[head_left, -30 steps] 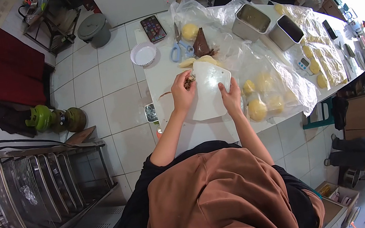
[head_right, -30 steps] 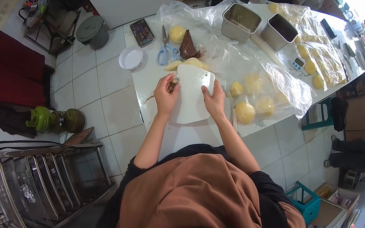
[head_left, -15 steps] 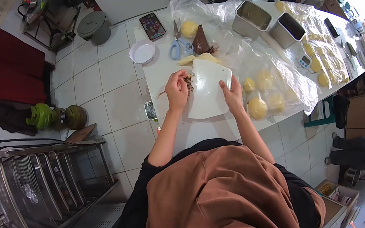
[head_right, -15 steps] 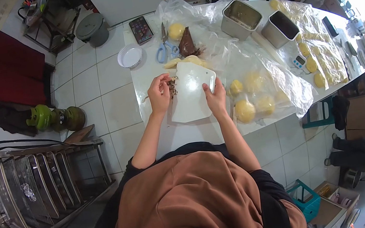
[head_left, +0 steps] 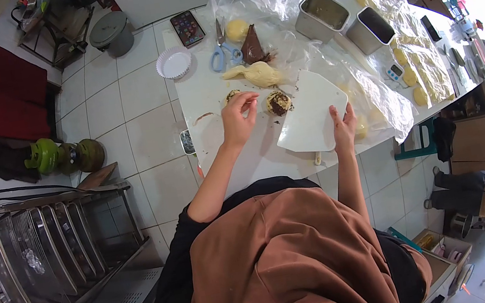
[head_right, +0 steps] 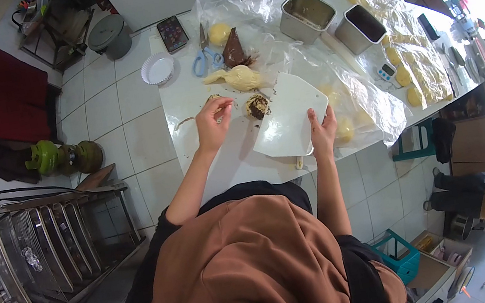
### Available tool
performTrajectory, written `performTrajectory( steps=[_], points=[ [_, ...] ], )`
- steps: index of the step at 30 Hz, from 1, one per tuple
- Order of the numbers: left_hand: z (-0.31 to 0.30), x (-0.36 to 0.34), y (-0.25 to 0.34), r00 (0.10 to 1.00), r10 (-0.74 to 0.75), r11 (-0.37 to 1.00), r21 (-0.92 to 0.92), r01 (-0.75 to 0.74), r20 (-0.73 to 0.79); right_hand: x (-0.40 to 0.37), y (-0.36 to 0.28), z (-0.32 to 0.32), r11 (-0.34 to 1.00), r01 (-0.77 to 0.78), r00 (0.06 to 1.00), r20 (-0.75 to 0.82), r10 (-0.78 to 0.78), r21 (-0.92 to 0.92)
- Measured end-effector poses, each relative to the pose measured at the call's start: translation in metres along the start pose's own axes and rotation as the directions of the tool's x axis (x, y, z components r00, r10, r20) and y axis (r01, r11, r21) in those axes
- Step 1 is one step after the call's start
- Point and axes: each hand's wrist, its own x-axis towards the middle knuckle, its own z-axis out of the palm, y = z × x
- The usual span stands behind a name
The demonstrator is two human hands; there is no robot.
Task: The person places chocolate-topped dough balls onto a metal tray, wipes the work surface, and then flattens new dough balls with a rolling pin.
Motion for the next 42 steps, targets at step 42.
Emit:
performTrajectory(
  steps=[42],
  points=[
    [0.050,-0.006,-0.037,0.920,0.211,0.625,0.678,-0.387,0.330,-0.032,-0.030,0.045,0.711,0.381,0.895,0.043,-0.444,-0.591]
  ],
)
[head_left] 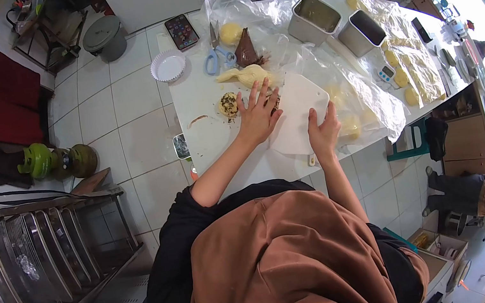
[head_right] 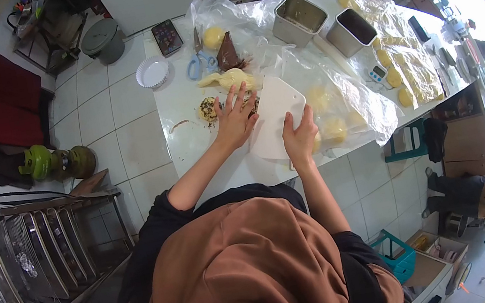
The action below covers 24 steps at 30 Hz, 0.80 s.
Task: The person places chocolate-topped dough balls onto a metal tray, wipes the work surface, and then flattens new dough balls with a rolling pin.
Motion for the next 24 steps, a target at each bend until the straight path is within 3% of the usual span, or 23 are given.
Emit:
performTrajectory(
  steps=[3,6,9,12,15,18,24],
  points=[
    [0.002,-0.006,-0.001,0.994,0.105,0.994,-0.032,-0.103,0.043,0.002,0.002,-0.001,0.998,-0.016,1.000,0.005,0.016,0.054],
    [0.003,-0.013,-0.002,0.996,0.024,0.996,0.086,-0.032,0.085,0.003,0.010,-0.003,0.999,-0.015,1.000,0.013,0.014,0.036],
    [0.001,-0.017,-0.002,0.999,0.047,0.998,-0.049,-0.046,0.017,0.004,0.009,-0.004,0.999,-0.016,1.000,0.018,0.016,0.034],
    [0.003,-0.019,0.000,0.994,0.091,0.996,0.015,-0.092,0.054,0.004,0.008,-0.005,0.999,-0.021,0.999,0.041,0.019,0.044],
    [0.002,-0.012,-0.001,0.999,0.015,0.998,0.060,-0.016,0.029,0.006,0.010,-0.005,0.999,-0.014,0.998,0.063,0.012,0.031],
    [0.001,0.002,0.000,0.998,0.058,0.998,-0.019,-0.057,0.034,0.004,0.009,-0.007,0.998,-0.028,0.996,0.089,0.024,0.048],
    [0.008,0.008,0.000,1.000,-0.014,0.995,0.100,0.012,0.018,0.007,0.012,-0.009,0.997,-0.031,0.994,0.108,0.023,0.074]
  ],
)
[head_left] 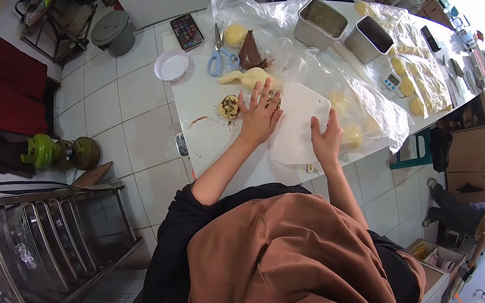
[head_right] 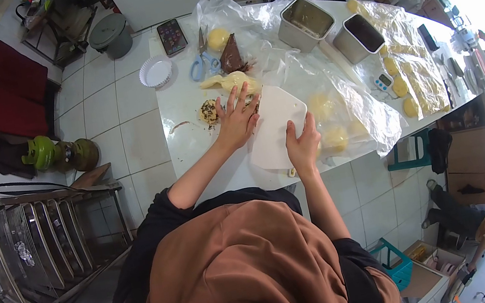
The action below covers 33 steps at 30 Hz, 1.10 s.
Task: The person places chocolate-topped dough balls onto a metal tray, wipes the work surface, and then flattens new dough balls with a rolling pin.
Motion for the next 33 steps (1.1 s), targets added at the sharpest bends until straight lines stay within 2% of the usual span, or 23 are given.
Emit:
performTrajectory(
  steps=[3,6,9,11,14,15,18,21,23,30,33],
  points=[
    [0.000,-0.007,0.004,0.999,0.027,0.990,-0.137,-0.031,-0.031,-0.002,0.004,-0.003,0.999,-0.033,0.999,0.026,0.033,-0.001],
    [0.003,-0.015,0.004,0.999,0.019,0.999,-0.032,-0.021,-0.045,-0.002,0.005,-0.004,1.000,-0.027,0.999,0.035,0.027,-0.012],
    [0.000,-0.017,0.001,0.999,-0.041,0.998,-0.050,0.039,-0.033,-0.005,0.014,-0.006,1.000,-0.021,0.999,0.049,0.022,-0.009],
    [-0.002,-0.018,0.002,0.998,-0.010,0.997,-0.076,0.006,-0.064,-0.005,0.010,-0.008,0.999,-0.045,0.995,0.084,0.044,0.004],
    [-0.003,-0.018,0.002,0.995,-0.024,0.996,-0.082,0.016,-0.093,-0.005,0.007,-0.010,1.000,0.025,0.996,0.088,-0.024,-0.011],
    [-0.004,-0.017,0.001,0.994,-0.038,0.996,-0.078,0.030,-0.100,-0.005,0.007,-0.011,1.000,0.015,0.996,0.089,-0.015,0.009],
    [-0.007,-0.012,-0.004,0.973,-0.118,0.972,-0.222,0.072,-0.201,-0.004,0.008,-0.015,0.999,-0.013,0.996,0.092,0.009,0.042],
    [-0.009,-0.005,-0.008,0.949,-0.105,0.969,-0.244,0.030,-0.299,0.000,0.002,-0.022,0.998,-0.062,0.993,0.101,0.058,0.032],
    [-0.009,-0.001,-0.009,0.953,-0.099,0.974,-0.222,0.034,-0.286,0.002,-0.003,-0.026,0.990,-0.134,0.984,0.127,0.128,0.039],
    [-0.014,0.007,0.000,0.939,-0.142,0.971,-0.230,0.070,-0.312,0.003,0.003,-0.023,0.997,-0.028,0.994,0.104,0.020,0.078],
    [-0.009,0.009,0.003,0.938,-0.139,0.983,-0.158,0.093,-0.316,0.004,0.003,-0.022,0.999,-0.008,0.994,0.111,0.003,0.048]
  ],
)
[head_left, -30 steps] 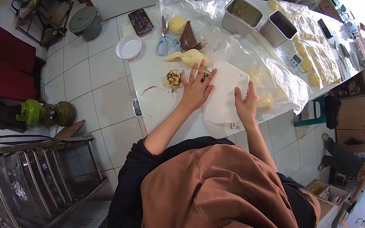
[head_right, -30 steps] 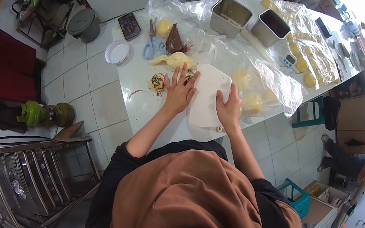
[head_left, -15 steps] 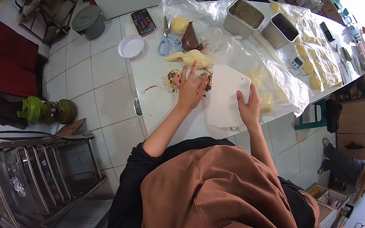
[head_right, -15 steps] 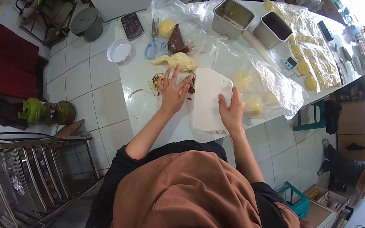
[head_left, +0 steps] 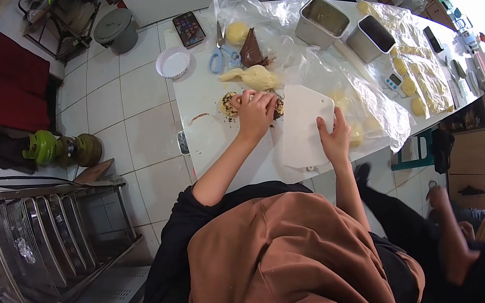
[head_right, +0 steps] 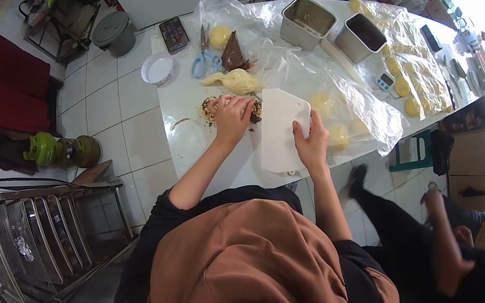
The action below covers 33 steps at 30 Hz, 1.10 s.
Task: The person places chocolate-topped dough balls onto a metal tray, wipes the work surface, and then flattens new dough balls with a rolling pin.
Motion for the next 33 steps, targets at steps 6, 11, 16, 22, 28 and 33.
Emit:
performTrajectory(
  steps=[6,11,16,22,28,33],
  points=[
    [-0.004,-0.002,0.003,0.989,-0.043,0.998,-0.029,0.047,0.141,0.001,0.004,-0.001,1.000,-0.007,1.000,0.012,0.007,-0.020],
    [0.003,-0.006,0.002,0.991,-0.055,0.998,-0.034,0.060,0.119,0.004,-0.001,-0.004,0.997,0.021,1.000,0.013,-0.020,-0.075],
    [-0.004,-0.005,0.006,0.989,-0.051,0.997,-0.056,0.059,0.136,0.007,-0.006,-0.009,0.995,-0.052,0.999,0.004,0.052,-0.085],
    [-0.001,-0.005,0.008,0.999,-0.037,0.999,0.008,0.037,0.039,0.012,0.000,-0.014,0.993,-0.112,0.994,-0.014,0.112,-0.036],
    [-0.005,-0.001,0.007,0.974,-0.119,0.988,-0.078,0.137,0.195,0.015,0.004,-0.015,0.988,-0.152,0.987,0.066,0.150,0.031],
    [0.005,0.009,0.003,0.916,-0.275,0.844,-0.383,0.376,0.292,0.018,0.013,-0.014,0.980,-0.092,0.985,0.160,0.064,0.174]
  ],
)
